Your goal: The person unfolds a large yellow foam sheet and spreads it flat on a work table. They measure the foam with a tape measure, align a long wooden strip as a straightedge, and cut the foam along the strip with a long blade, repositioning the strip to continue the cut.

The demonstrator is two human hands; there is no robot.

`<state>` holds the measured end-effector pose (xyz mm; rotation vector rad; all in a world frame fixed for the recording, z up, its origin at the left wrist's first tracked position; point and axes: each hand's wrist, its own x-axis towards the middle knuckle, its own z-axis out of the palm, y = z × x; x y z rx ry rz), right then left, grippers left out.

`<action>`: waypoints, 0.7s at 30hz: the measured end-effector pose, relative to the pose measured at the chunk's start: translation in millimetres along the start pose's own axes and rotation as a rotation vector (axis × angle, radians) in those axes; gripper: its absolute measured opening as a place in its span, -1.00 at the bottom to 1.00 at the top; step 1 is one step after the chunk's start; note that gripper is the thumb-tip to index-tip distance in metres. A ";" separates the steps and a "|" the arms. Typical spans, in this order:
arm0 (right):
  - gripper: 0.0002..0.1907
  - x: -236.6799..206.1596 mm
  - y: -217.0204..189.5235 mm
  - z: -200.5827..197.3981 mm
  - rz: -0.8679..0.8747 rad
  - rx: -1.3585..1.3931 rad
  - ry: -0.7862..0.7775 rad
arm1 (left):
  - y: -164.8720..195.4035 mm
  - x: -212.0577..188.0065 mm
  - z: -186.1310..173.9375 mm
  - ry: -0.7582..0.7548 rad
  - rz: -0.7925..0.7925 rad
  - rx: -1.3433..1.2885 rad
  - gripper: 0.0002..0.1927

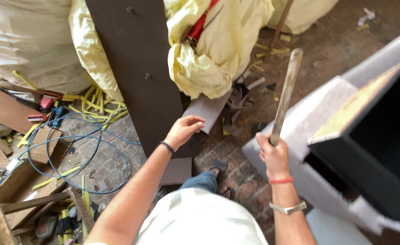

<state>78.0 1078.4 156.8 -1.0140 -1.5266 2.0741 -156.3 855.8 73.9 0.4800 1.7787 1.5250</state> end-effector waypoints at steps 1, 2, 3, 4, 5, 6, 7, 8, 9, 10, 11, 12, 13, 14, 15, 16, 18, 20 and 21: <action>-0.66 23.3 -9.7 9.1 -0.003 0.034 -0.014 | 6.9 7.5 -8.1 0.022 0.006 0.000 -0.73; -0.62 46.3 -16.7 19.0 -0.008 0.056 -0.045 | 12.1 14.2 -16.8 0.052 0.002 -0.035 -0.74; -0.58 69.4 -21.4 27.8 -0.013 0.078 -0.072 | 15.8 21.5 -25.2 0.076 -0.003 -0.072 -0.74; -0.53 93.5 -25.7 33.8 -0.024 0.101 -0.098 | 19.6 32.4 -31.0 0.099 -0.002 -0.106 -0.74; -0.53 118.3 -27.9 38.2 0.010 0.147 -0.124 | 22.2 44.8 -34.2 0.131 0.012 -0.127 -0.74; -0.52 142.9 -27.2 42.2 0.043 0.196 -0.145 | 23.5 56.7 -36.1 0.157 0.026 -0.144 -0.75; -0.51 168.5 -25.8 45.5 0.069 0.249 -0.160 | 27.0 72.6 -37.6 0.176 0.044 -0.157 -0.75; -0.50 192.7 -21.9 49.0 0.092 0.284 -0.105 | 30.4 88.1 -38.4 0.190 0.010 -0.146 -0.75; -0.50 218.0 -20.3 51.1 0.109 0.320 -0.045 | 36.7 105.6 -37.3 0.197 -0.020 -0.134 -0.75; -0.49 244.8 -21.2 51.0 0.124 0.353 0.015 | 45.3 126.2 -36.0 0.204 -0.048 -0.126 -0.75; -0.49 268.0 -20.9 50.6 0.149 0.360 0.074 | 55.0 143.4 -34.0 0.197 -0.063 -0.124 -0.75; -0.50 292.7 -23.5 52.0 0.172 0.362 0.127 | 67.6 161.3 -31.4 0.195 -0.074 -0.127 -0.74; -0.50 320.5 -29.3 51.2 0.193 0.366 0.171 | 82.7 184.7 -29.6 0.202 -0.081 -0.130 -0.74; -0.50 347.5 -33.6 48.8 0.183 0.375 0.170 | 97.4 209.6 -31.7 0.162 -0.044 -0.125 -0.73; -0.50 371.2 -36.9 45.3 0.178 0.380 0.168 | 110.5 230.2 -33.7 0.125 -0.014 -0.123 -0.73; -0.51 392.0 -43.0 39.3 0.174 0.380 0.162 | 124.4 247.1 -31.2 0.094 0.017 -0.125 -0.72; -0.51 436.1 -54.7 27.5 0.148 0.409 0.159 | 150.5 282.7 -34.3 0.099 0.046 -0.116 -0.71; -0.53 480.8 -66.7 13.4 0.134 0.415 0.166 | 176.5 322.6 -36.9 0.103 0.082 -0.109 -0.70; -0.55 504.8 -73.2 4.3 0.138 0.400 0.175 | 188.4 343.5 -35.2 0.106 0.098 -0.112 -0.70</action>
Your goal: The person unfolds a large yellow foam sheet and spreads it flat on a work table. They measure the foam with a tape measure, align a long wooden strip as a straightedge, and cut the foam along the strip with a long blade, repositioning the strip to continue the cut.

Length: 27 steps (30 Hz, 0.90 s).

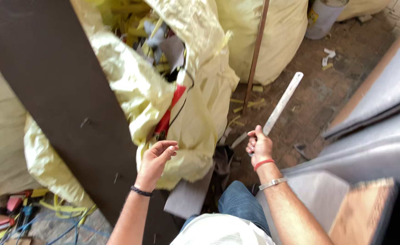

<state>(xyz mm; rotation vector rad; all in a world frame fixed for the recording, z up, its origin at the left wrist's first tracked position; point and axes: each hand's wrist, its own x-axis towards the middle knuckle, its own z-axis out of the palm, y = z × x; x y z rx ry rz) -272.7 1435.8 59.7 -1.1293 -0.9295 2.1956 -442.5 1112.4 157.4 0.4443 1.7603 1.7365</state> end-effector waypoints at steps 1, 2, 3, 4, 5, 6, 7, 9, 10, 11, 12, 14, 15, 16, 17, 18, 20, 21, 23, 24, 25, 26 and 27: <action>-0.56 24.6 -10.4 -2.2 0.004 -0.017 0.012 | 7.2 22.4 6.6 0.004 0.012 -0.005 -0.69; -0.56 50.5 -21.0 -5.0 0.010 -0.024 0.019 | 13.6 45.1 14.5 0.000 0.017 0.003 -0.69; -0.57 79.9 -32.4 -6.8 0.015 -0.033 0.023 | 19.9 68.5 22.1 -0.001 0.024 0.010 -0.69; -0.56 113.7 -44.7 -6.7 0.020 -0.042 0.023 | 25.5 94.0 30.6 0.002 0.034 0.018 -0.69; -0.56 150.2 -58.6 -6.1 0.017 -0.062 0.027 | 31.2 122.4 40.7 0.000 0.043 0.018 -0.69; -0.55 188.6 -73.4 -6.6 0.014 -0.085 0.033 | 35.3 152.2 52.1 -0.001 0.050 0.016 -0.69; -0.54 228.4 -88.4 -7.9 0.017 -0.113 0.037 | 37.3 181.2 65.3 0.005 0.053 0.011 -0.69; -0.54 323.9 -129.1 1.5 -0.054 -0.214 0.021 | 44.2 253.2 93.9 0.013 0.044 0.026 -0.69; -0.54 371.2 -152.4 5.6 -0.081 -0.272 0.015 | 47.3 288.0 111.5 0.019 0.028 0.028 -0.69; -0.54 419.0 -179.9 12.0 -0.060 -0.312 0.013 | 52.0 322.8 133.9 0.026 0.022 0.001 -0.69; -0.54 468.6 -208.9 24.7 -0.044 -0.345 0.008 | 62.1 363.7 155.5 0.033 0.024 -0.020 -0.69; -0.55 556.4 -260.1 47.3 -0.037 -0.391 -0.008 | 85.8 434.7 193.3 0.010 0.005 0.000 -0.69; -0.57 595.4 -282.9 56.1 -0.051 -0.404 -0.016 | 97.5 465.9 210.1 -0.024 -0.012 0.039 -0.69; -0.58 637.0 -307.3 66.4 -0.071 -0.420 -0.030 | 109.0 498.0 226.0 -0.055 -0.023 0.074 -0.69; -0.58 676.5 -326.5 77.0 -0.061 -0.432 -0.039 | 121.7 527.7 236.0 -0.044 -0.040 0.052 -0.69; -0.57 714.3 -342.4 86.5 -0.048 -0.446 -0.047 | 132.9 553.7 243.1 -0.034 -0.062 0.029 -0.69; -0.56 788.3 -370.2 107.3 -0.061 -0.454 -0.064 | 152.1 601.0 254.1 0.011 -0.080 0.003 -0.69; -0.56 822.3 -377.6 118.8 -0.081 -0.451 -0.071 | 159.7 618.9 255.3 0.047 -0.083 0.000 -0.70; -0.57 876.2 -383.9 136.4 -0.115 -0.444 -0.069 | 168.3 639.7 256.0 0.115 -0.110 0.013 -0.69; -0.58 898.3 -384.3 145.8 -0.133 -0.438 -0.062 | 169.9 643.3 254.3 0.146 -0.129 0.032 -0.69; -0.59 920.1 -386.4 156.5 -0.152 -0.432 -0.057 | 170.6 646.2 252.7 0.179 -0.147 0.050 -0.69; -0.59 941.5 -388.1 167.2 -0.186 -0.446 -0.052 | 169.8 647.5 250.1 0.207 -0.190 0.017 -0.68; -0.60 963.3 -390.8 177.7 -0.221 -0.459 -0.047 | 167.8 648.2 247.0 0.235 -0.233 -0.017 -0.68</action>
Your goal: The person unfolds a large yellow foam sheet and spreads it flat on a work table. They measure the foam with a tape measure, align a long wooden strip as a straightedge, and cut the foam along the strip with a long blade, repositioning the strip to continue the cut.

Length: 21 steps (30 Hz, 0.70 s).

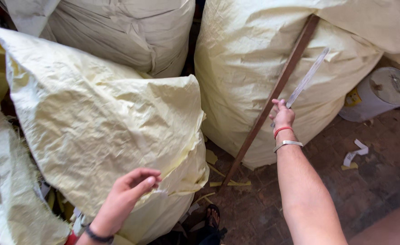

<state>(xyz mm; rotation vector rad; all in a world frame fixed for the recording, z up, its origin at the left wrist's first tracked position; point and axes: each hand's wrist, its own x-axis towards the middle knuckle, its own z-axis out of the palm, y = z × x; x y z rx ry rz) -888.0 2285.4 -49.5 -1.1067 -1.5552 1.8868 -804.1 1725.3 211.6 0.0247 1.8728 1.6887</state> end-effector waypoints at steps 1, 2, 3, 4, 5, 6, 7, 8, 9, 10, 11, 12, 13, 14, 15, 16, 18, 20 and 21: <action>-0.60 22.2 -1.5 6.9 -0.032 -0.018 0.012 | -2.3 3.7 -2.3 0.023 -0.048 -0.034 -0.68; -0.60 44.5 -2.2 13.7 -0.023 -0.008 0.032 | -4.9 9.9 -5.0 0.052 -0.076 -0.045 -0.68; -0.60 66.5 -2.4 20.3 -0.013 0.002 0.051 | -7.1 16.4 -8.4 0.082 -0.104 -0.057 -0.68; -0.60 87.3 -2.1 24.8 -0.004 0.010 0.070 | -10.1 23.3 -11.4 0.112 -0.133 -0.070 -0.68; -0.62 107.6 -1.8 28.5 -0.061 -0.043 0.075 | -12.9 29.9 -13.8 0.122 -0.130 -0.080 -0.68; -0.64 125.8 -0.2 33.1 -0.117 -0.093 0.078 | -15.4 35.3 -17.4 0.134 -0.126 -0.088 -0.68; -0.66 140.8 2.5 37.0 -0.174 -0.142 0.079 | -18.0 39.2 -20.6 0.146 -0.122 -0.096 -0.68; -0.66 153.4 5.6 40.1 -0.159 -0.140 0.045 | -20.4 42.5 -23.4 0.164 -0.139 -0.103 -0.68; -0.67 163.0 8.6 42.4 -0.144 -0.138 0.010 | -22.2 45.1 -26.4 0.182 -0.155 -0.110 -0.68; -0.67 170.5 11.7 45.0 -0.130 -0.139 -0.025 | -23.8 46.9 -28.8 0.200 -0.173 -0.119 -0.68; -0.66 175.5 14.7 46.8 -0.125 -0.153 -0.048 | -25.3 46.6 -30.9 0.205 -0.170 -0.100 -0.68; -0.66 178.3 16.4 47.4 -0.122 -0.167 -0.071 | -26.3 45.9 -33.1 0.210 -0.168 -0.081 -0.67; -0.66 175.5 16.6 48.2 -0.118 -0.185 -0.093 | -27.5 44.5 -34.3 0.214 -0.167 -0.064 -0.67; -0.68 169.5 19.0 48.4 -0.132 -0.154 -0.118 | -29.0 42.6 -34.9 0.221 -0.169 -0.079 -0.67; -0.69 160.7 22.2 48.4 -0.145 -0.120 -0.144 | -30.0 40.8 -36.6 0.228 -0.169 -0.091 -0.67; -0.70 150.2 23.9 48.4 -0.157 -0.086 -0.170 | -31.2 38.2 -38.4 0.237 -0.169 -0.103 -0.67; -0.74 107.3 32.9 60.3 -0.451 -0.082 -0.147 | -33.1 34.2 -45.3 0.245 -0.172 -0.146 -0.68; -0.78 38.2 37.2 65.4 -0.308 -0.100 -0.187 | -33.9 21.1 -59.3 0.310 -0.184 -0.161 -0.69; -0.78 2.1 36.6 77.8 -0.324 -0.035 -0.246 | -34.2 13.3 -66.9 0.355 -0.205 -0.167 -0.69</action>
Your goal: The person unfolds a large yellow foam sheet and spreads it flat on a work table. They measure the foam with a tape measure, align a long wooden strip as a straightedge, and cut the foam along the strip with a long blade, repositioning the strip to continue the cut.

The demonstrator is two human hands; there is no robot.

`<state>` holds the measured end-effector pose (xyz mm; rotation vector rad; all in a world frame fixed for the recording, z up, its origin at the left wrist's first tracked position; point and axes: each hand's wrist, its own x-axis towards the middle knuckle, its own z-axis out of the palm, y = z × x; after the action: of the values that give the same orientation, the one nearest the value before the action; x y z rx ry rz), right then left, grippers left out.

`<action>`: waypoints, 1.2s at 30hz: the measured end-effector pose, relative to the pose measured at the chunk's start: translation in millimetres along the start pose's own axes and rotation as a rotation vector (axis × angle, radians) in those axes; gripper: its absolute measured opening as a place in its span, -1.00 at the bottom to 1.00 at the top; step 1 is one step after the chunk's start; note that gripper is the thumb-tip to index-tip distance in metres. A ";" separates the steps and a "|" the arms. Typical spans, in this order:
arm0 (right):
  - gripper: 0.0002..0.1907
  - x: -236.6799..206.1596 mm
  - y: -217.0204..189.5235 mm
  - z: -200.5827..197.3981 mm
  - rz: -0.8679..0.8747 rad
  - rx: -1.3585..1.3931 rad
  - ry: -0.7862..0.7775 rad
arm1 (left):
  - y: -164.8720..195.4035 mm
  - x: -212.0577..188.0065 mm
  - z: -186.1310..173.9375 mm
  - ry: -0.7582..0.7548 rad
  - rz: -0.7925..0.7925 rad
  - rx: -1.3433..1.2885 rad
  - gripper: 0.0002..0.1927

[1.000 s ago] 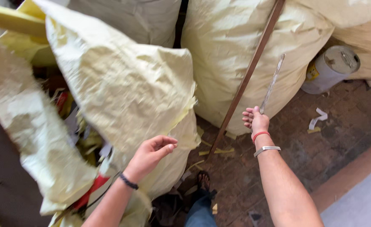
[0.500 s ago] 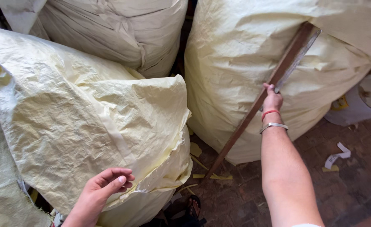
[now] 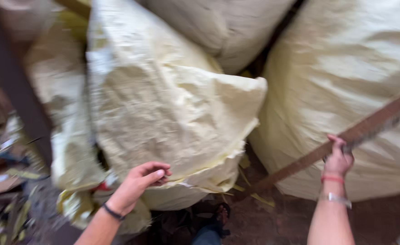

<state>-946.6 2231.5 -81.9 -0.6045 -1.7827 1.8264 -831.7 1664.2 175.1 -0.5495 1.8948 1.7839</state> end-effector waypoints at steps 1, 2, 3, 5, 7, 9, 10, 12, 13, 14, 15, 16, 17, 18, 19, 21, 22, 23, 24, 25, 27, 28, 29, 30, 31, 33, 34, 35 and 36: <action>-0.77 -32.3 -15.3 16.2 -0.022 0.062 -0.047 | -0.2 -6.1 -12.5 -0.002 0.018 -0.002 -0.69; -0.78 -64.5 -31.3 37.6 -0.017 0.080 -0.126 | -1.8 -12.2 -25.5 0.000 0.043 -0.012 -0.69; -0.79 -96.9 -46.3 64.6 -0.016 0.101 -0.211 | -3.9 -19.0 -39.1 0.023 0.031 -0.030 -0.69; -0.77 -165.6 -78.9 122.1 0.092 0.243 -0.444 | -11.0 -31.1 -65.6 0.073 0.018 -0.080 -0.69; -0.78 -230.0 -112.4 184.5 0.191 0.320 -0.762 | -27.2 -41.6 -90.7 0.112 0.010 0.014 -0.67; -0.82 -290.6 -149.8 244.4 0.297 0.381 -1.092 | -52.4 -54.4 -118.6 0.079 0.026 0.044 -0.64; -0.81 -320.7 -171.6 276.5 0.281 0.372 -1.283 | -67.0 -59.9 -128.8 0.029 0.101 0.026 -0.61; -0.89 -385.7 -219.9 327.7 0.157 0.390 -1.457 | -96.8 -68.5 -146.9 -0.017 0.198 0.042 -0.48; -0.88 -412.8 -244.9 346.7 0.168 0.376 -1.543 | -114.9 -75.5 -150.9 -0.016 0.204 0.066 -0.38; -0.87 -442.2 -270.6 363.4 0.181 0.365 -1.628 | -133.0 -84.9 -152.1 -0.075 0.293 0.060 -0.37; -0.85 -472.1 -295.3 383.4 0.186 0.359 -1.706 | -146.7 -90.7 -156.7 -0.136 0.386 0.069 -0.35; -0.82 -501.2 -319.3 400.7 0.178 0.337 -1.784 | -160.4 -99.6 -156.8 -0.081 0.337 -0.025 -0.41; -0.80 -529.3 -339.6 412.5 0.172 0.308 -1.857 | -173.9 -109.5 -156.2 -0.034 0.289 -0.126 -0.46; -0.78 -554.7 -355.6 421.1 0.167 0.270 -1.921 | -183.4 -116.5 -161.4 0.128 0.285 -0.242 -0.52; -0.78 -580.1 -368.8 428.7 0.014 0.253 -1.966 | -189.4 -123.3 -168.0 0.284 0.282 -0.360 -0.57; -0.78 -630.8 -381.1 447.1 -0.306 0.232 -2.024 | -201.8 -145.8 -194.9 0.479 0.289 -0.493 -0.65; -0.80 -648.4 -380.5 456.5 -0.326 0.253 -2.063 | -208.0 -160.8 -210.9 0.515 0.297 -0.509 -0.68; -0.78 -664.0 -376.2 468.0 -0.342 0.271 -2.103 | -210.7 -173.8 -228.3 0.551 0.302 -0.528 -0.72; -0.75 -681.8 -363.9 480.9 -0.349 0.290 -2.140 | -213.4 -182.2 -247.9 0.629 0.256 -0.614 -0.73; -0.73 -696.6 -348.7 489.2 -0.327 0.293 -2.109 | -212.6 -189.7 -268.7 0.704 0.211 -0.693 -0.75; -0.70 -717.3 -310.5 494.5 -0.289 0.292 -2.040 | -214.9 -214.8 -318.2 0.808 0.354 -0.754 -0.79; -0.70 -726.9 -288.0 496.6 -0.104 0.181 -2.032 | -219.5 -230.0 -346.8 0.836 0.538 -0.735 -0.77; -0.69 -737.0 -266.0 496.3 0.080 0.069 -2.008 | -224.4 -246.0 -377.0 0.859 0.719 -0.709 -0.74; -0.70 -748.3 -242.8 496.1 0.080 -0.034 -1.933 | -229.9 -258.9 -409.1 0.892 0.626 -0.845 -0.70; -0.70 -763.5 -223.2 501.4 0.085 -0.128 -1.854 | -233.3 -273.0 -444.6 0.923 0.526 -0.971 -0.64; -0.67 -802.7 -186.5 506.5 0.245 -0.192 -1.850 | -249.1 -302.3 -509.1 0.938 0.671 -1.141 -0.57; -0.66 -824.8 -171.6 510.2 0.328 -0.220 -1.844 | -257.8 -316.7 -543.3 0.945 0.742 -1.224 -0.52; -0.64 -849.4 -158.6 520.6 0.317 -0.229 -1.849 | -268.2 -332.0 -583.6 0.953 0.725 -1.337 -0.52; -0.62 -870.4 -149.6 528.9 0.308 -0.255 -1.860 | -281.0 -347.4 -617.3 0.966 0.701 -1.466 -0.52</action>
<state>-606.1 1269.7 55.0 1.3886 -2.9982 2.5250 -428.9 1017.3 177.5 -1.5349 0.7224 3.7514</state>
